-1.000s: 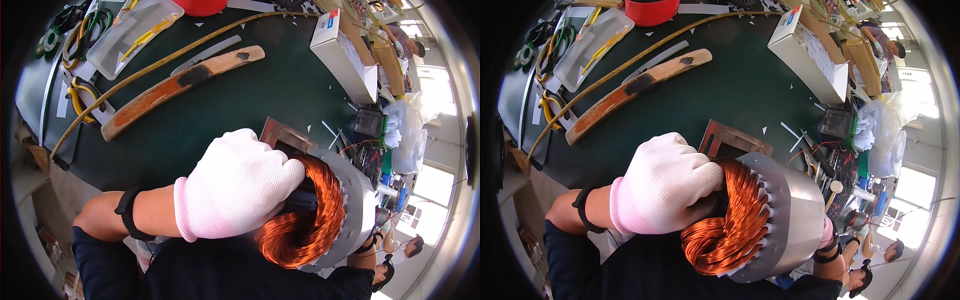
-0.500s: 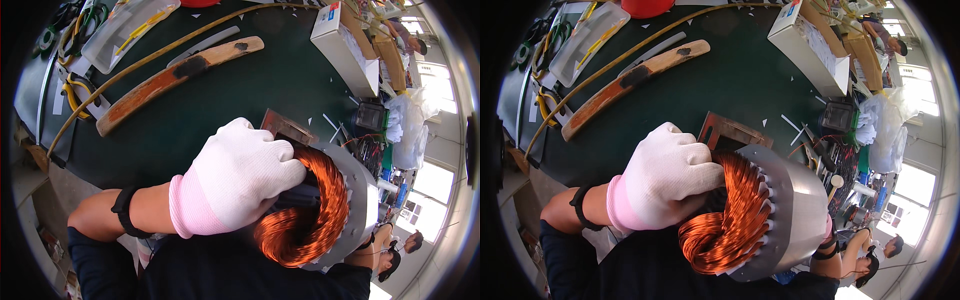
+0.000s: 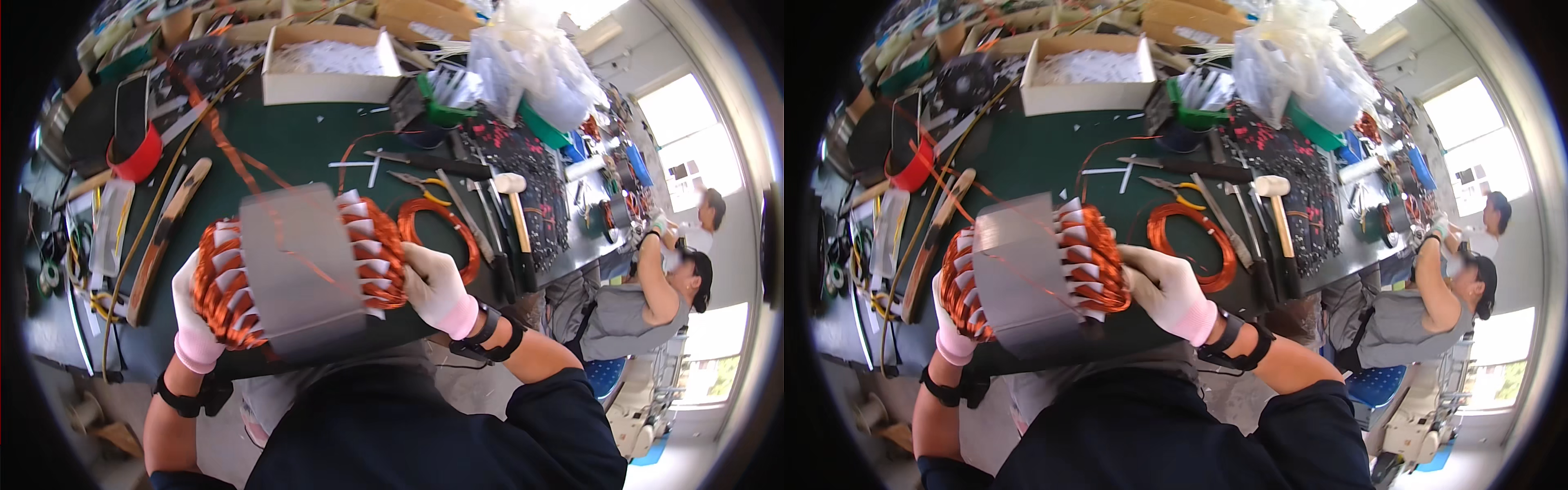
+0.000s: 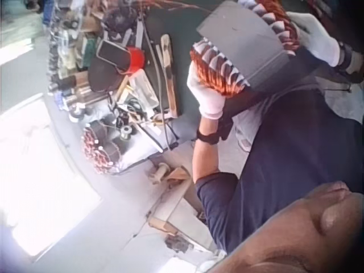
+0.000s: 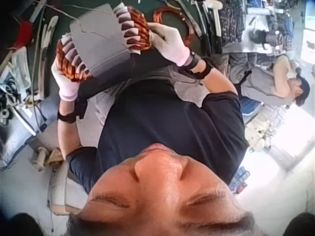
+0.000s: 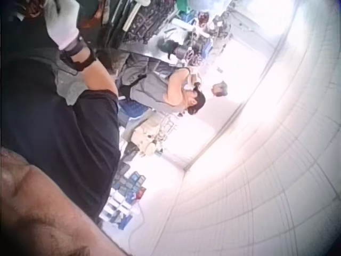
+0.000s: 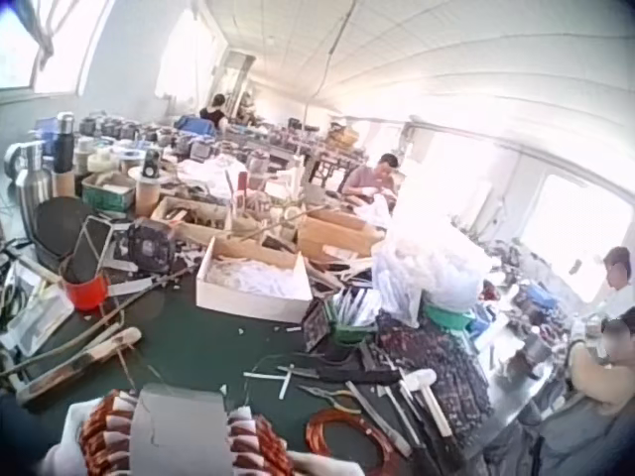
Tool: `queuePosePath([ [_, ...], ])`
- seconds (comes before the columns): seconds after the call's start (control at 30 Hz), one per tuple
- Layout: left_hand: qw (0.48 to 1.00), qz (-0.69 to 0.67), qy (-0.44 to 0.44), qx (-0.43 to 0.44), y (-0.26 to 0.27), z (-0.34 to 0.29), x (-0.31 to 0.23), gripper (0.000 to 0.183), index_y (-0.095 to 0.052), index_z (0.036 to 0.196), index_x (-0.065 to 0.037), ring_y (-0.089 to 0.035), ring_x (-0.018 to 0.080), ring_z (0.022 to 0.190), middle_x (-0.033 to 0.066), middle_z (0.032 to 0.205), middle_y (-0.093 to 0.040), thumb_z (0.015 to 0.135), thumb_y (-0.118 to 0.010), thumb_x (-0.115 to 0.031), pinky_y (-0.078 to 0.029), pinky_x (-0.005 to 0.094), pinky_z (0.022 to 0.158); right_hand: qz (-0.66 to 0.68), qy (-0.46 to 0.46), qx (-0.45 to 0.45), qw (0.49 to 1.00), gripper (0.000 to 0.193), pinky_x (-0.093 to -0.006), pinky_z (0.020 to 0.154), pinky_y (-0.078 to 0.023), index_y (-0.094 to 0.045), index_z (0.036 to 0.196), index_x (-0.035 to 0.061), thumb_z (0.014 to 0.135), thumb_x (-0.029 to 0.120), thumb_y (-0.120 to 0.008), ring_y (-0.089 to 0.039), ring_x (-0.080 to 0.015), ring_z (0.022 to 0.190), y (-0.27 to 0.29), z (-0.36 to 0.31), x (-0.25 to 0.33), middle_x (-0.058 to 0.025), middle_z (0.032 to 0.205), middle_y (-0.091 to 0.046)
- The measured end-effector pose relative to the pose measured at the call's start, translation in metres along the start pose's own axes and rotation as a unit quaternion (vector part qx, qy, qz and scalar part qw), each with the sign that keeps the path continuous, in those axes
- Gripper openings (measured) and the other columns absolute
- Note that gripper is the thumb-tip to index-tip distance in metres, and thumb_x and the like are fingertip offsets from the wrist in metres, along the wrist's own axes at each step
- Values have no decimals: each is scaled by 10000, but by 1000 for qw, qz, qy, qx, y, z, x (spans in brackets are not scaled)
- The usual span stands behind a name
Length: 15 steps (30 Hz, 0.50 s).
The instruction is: The worker winds copper coils into a motor stator and uses a mallet to shape and seat the windings.
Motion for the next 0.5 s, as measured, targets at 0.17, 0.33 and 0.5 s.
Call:
queuePosePath([
  [0.17, 995, -69, 63, -15, 13, 0, 27, 278, -610, 1251, 47, -668, 95, 891, 48, 1070, -705, 1005, -547, -67, -552, 231, 783, -281, 99, -174, 939, 110, -351, 752, -570, -740, 1007, 27, 928, 75, -679, -724, -293, 817, 133, -21, -21, -153, 939, -736],
  [0.33, 991, -108, 81, -22, 10, 4, 16, 290, -614, 1243, -15, -678, 112, 837, 41, 1000, -694, 1066, -487, -207, -570, 258, 690, -458, 120, -183, 862, 226, -406, 899, -525, -738, 1088, 49, 890, 145, -689, -683, -325, 985, 171, 26, -52, -129, 1026, -739],
  [0.5, 902, -356, 243, -4, -9, 5, 30, 359, -612, 1194, -79, -662, 176, 747, 37, 936, -680, 1066, -424, -357, -553, 309, 619, -620, 124, -72, 771, 257, -474, 881, -519, -666, 1129, 54, 918, 158, -563, -647, -363, 996, 147, 110, -118, -173, 1071, -668],
])
Point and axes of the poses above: each hand's wrist, its own z-axis towards the middle knuckle, its own y-axis out of the back of the hand, x = y × z, the point moved 8 cm from there along z, towards the middle knuckle
